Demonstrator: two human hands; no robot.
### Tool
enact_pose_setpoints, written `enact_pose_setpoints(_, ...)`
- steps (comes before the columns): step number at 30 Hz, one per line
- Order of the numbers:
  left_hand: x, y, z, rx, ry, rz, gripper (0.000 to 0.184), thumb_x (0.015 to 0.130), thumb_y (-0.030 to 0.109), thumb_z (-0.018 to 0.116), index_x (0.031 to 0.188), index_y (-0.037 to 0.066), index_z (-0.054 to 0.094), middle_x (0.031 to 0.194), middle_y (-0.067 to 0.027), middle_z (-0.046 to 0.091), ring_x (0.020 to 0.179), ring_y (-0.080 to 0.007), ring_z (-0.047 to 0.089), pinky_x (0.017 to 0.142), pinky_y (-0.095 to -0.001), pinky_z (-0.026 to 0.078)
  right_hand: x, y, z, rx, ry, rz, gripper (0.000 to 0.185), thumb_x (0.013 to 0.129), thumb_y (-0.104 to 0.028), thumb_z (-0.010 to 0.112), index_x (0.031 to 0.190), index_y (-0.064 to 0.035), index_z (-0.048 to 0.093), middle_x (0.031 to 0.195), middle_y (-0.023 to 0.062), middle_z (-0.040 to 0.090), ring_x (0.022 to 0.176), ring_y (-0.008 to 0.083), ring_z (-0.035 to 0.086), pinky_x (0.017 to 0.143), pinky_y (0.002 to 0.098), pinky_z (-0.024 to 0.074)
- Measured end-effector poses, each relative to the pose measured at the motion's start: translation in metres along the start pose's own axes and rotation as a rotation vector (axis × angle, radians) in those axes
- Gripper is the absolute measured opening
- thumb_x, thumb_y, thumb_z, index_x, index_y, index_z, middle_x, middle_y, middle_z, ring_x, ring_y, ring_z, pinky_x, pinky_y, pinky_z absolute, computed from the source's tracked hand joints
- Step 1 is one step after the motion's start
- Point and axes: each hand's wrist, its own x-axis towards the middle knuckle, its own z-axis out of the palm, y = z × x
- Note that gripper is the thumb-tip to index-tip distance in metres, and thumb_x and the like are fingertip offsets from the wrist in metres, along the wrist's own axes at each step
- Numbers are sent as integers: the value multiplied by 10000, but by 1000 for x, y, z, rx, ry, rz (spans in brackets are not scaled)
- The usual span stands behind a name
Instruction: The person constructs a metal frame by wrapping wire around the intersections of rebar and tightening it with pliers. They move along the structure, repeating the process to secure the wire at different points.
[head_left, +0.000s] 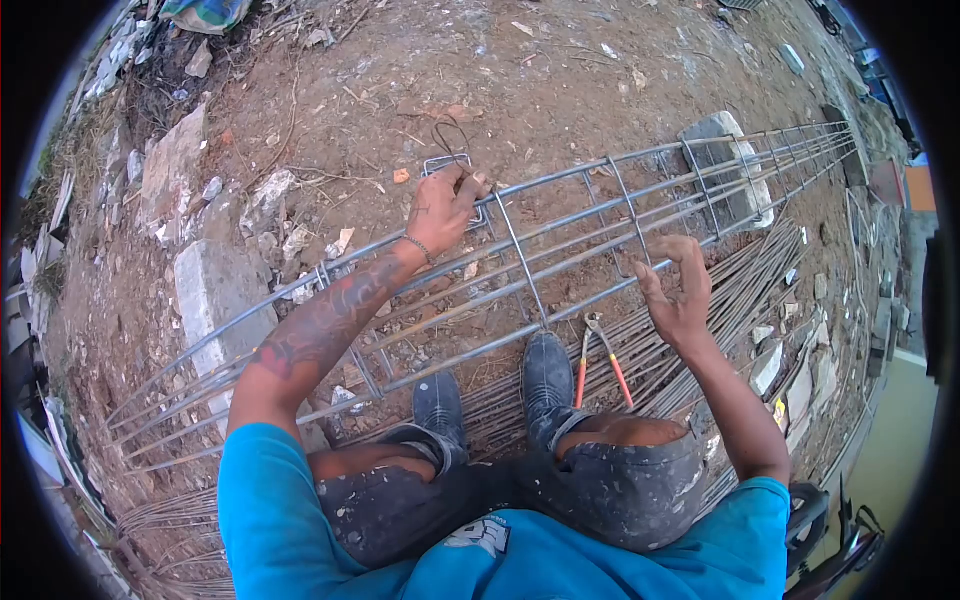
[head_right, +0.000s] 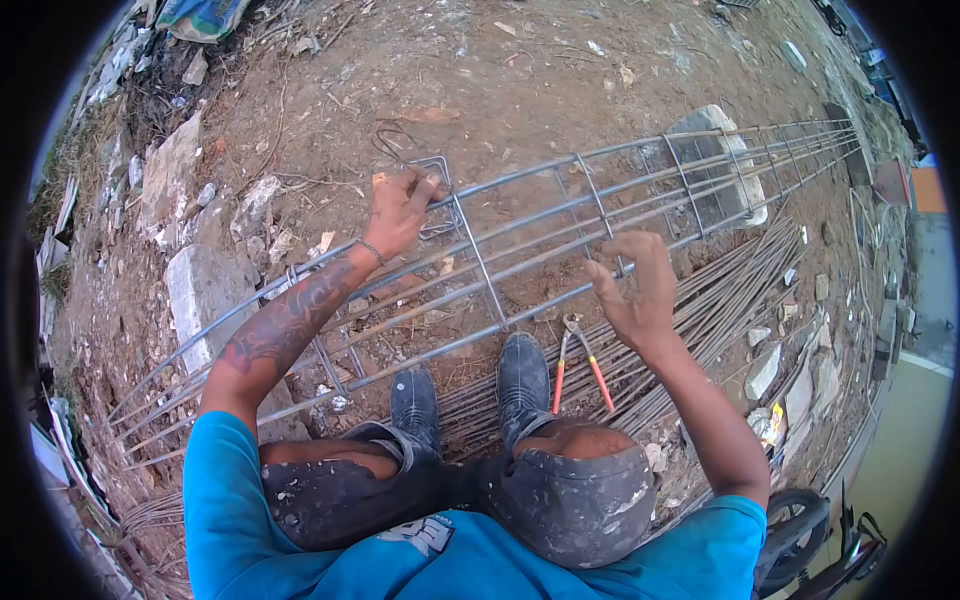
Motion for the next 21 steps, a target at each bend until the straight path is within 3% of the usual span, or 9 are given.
enact_pose_setpoints(1,0,4,-3,1,-6,-8,260,878,212,561,826,-36,624,696,-152,650,602,-231,607,598,-348,469,-46,23,13,-18,21,181,400,752,-225,730,987,28,529,993,181,553,991,337,524,845,421,431)
enact_pose_setpoints(3,0,6,-7,57,-80,-37,296,923,226,535,889,-53,628,784,-111,690,728,-145,640,682,-279,493,-133,50,44,-307,-274,553,536,737,-349,737,1031,34,505,1115,235,506,1077,358,489,901,456,398)
enact_pose_setpoints(5,6,3,-8,43,-108,-26,307,919,237,544,872,-53,635,786,-111,691,717,-127,625,671,-272,485,-209,56,74,-413,-456,680,669,720,-475,711,1075,47,488,1252,308,400,1186,421,404,966,526,332)
enact_pose_setpoints(9,4,9,-7,20,-78,-65,321,912,253,559,831,-47,639,771,-95,688,683,-112,597,649,-279,472,-251,31,115,-414,-461,755,671,735,-482,677,1123,31,488,1317,342,324,1243,472,332,989,587,282)
enact_pose_setpoints(11,2,11,-9,-24,-87,-49,320,913,261,557,843,-41,636,757,-90,684,681,-115,594,649,-277,468,-246,25,128,-423,-423,923,573,748,-404,672,1156,-38,503,1315,349,322,1246,481,327,987,605,270)
enact_pose_setpoints(12,1,9,-10,-11,-58,-58,320,913,261,557,843,-41,636,757,-90,684,681,-115,594,649,-277,468,-244,24,132,-463,-428,933,472,742,-321,668,1125,-90,521,1313,327,336,1216,480,360,959,584,336)
enact_pose_setpoints(16,3,4,-10,51,-71,-43,311,894,270,561,835,-26,634,755,-102,675,665,-136,590,629,-293,464,-243,32,132,-520,-465,807,380,726,-188,639,1061,-58,517,1297,249,374,1132,431,451,799,497,494)
enact_pose_setpoints(20,6,-2,-13,65,-138,-10,310,903,272,554,859,-26,627,791,-87,685,716,-123,587,669,-285,467,-246,48,112,-433,-519,874,349,736,-157,615,1037,-18,508,1236,229,425,1087,401,502,782,469,504)
enact_pose_setpoints(21,5,-3,-11,49,-149,-13,310,903,272,554,859,-26,627,791,-87,685,716,-123,587,669,-285,467,-253,57,99,-392,-452,732,283,759,-149,599,989,-8,513,1129,215,472,978,373,532,727,454,494)
